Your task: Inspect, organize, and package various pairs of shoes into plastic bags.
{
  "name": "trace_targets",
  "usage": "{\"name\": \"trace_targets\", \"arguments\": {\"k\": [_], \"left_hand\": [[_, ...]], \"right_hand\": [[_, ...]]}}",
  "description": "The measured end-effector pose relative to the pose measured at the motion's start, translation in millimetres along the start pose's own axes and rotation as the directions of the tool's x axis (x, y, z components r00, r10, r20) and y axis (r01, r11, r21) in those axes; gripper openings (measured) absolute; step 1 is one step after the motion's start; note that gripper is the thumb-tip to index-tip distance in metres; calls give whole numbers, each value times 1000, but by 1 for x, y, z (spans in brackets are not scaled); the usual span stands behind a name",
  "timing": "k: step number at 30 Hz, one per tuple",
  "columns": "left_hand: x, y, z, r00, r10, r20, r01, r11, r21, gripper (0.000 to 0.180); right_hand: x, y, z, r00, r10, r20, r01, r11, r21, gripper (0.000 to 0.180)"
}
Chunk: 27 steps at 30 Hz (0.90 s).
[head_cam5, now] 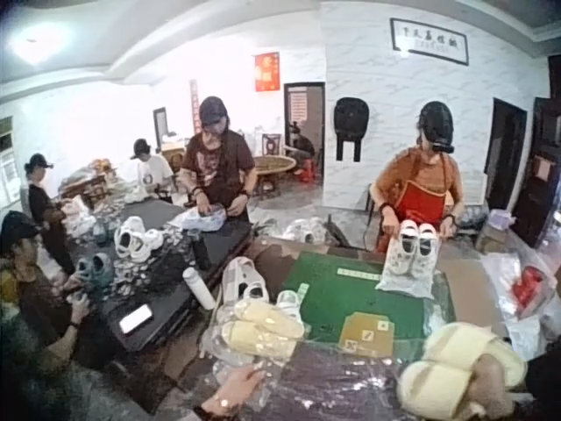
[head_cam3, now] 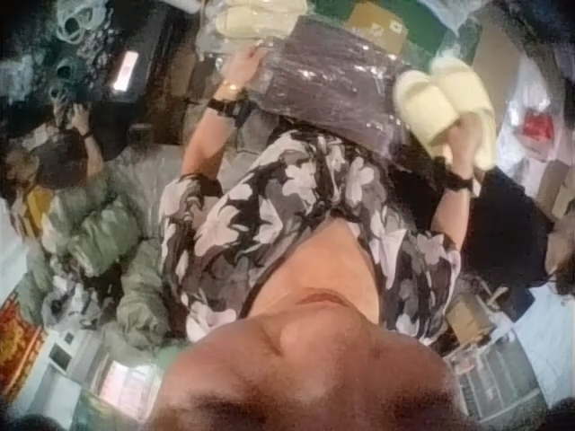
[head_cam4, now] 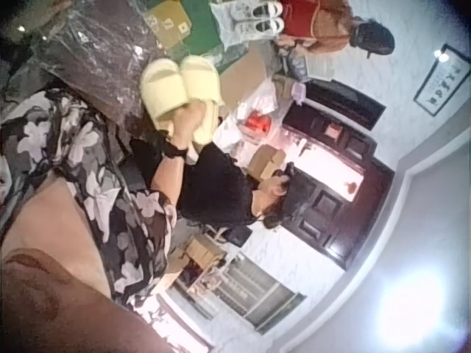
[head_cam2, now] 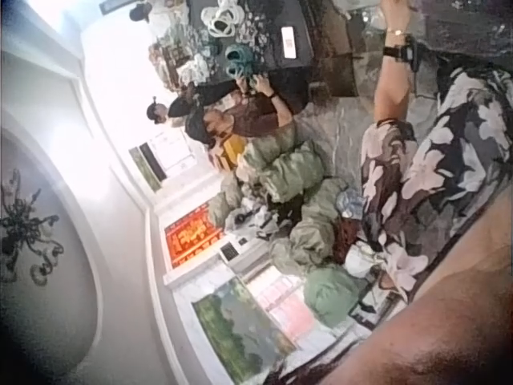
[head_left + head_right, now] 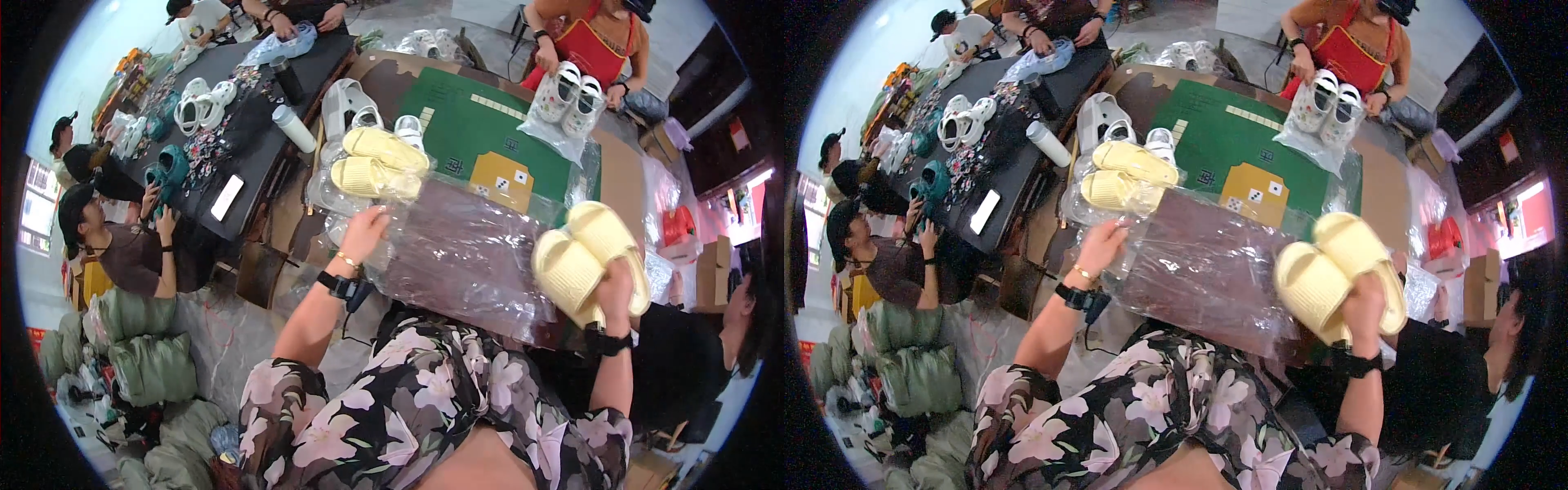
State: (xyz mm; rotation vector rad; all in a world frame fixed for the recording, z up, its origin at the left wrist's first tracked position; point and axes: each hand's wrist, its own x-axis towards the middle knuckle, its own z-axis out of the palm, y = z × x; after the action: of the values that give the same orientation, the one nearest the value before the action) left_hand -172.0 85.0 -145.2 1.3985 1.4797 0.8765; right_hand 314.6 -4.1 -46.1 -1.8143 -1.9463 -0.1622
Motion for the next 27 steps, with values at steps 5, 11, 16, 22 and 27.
{"name": "trace_targets", "arguments": {"k": [5,11,16,22,27], "left_hand": [[-4,16,27,999,38,14,-38,999,36,27],[-1,31,31,992,117,53,-124,976,177,31],[27,11,24,997,70,-46,-67,997,49,37],[99,-63,-22,862,189,-469,121,824,554,50],[136,-64,-27,882,-197,-428,425,724,544,62]], "right_hand": [[32,-35,-81,983,7,-186,5,998,68,23],[41,-140,-28,992,-127,29,105,911,399,36],[4,-122,89,923,-174,342,75,956,283,17],[4,-124,97,902,-98,422,-37,954,299,26],[3,-126,96,925,-75,371,-59,939,338,27]]}}
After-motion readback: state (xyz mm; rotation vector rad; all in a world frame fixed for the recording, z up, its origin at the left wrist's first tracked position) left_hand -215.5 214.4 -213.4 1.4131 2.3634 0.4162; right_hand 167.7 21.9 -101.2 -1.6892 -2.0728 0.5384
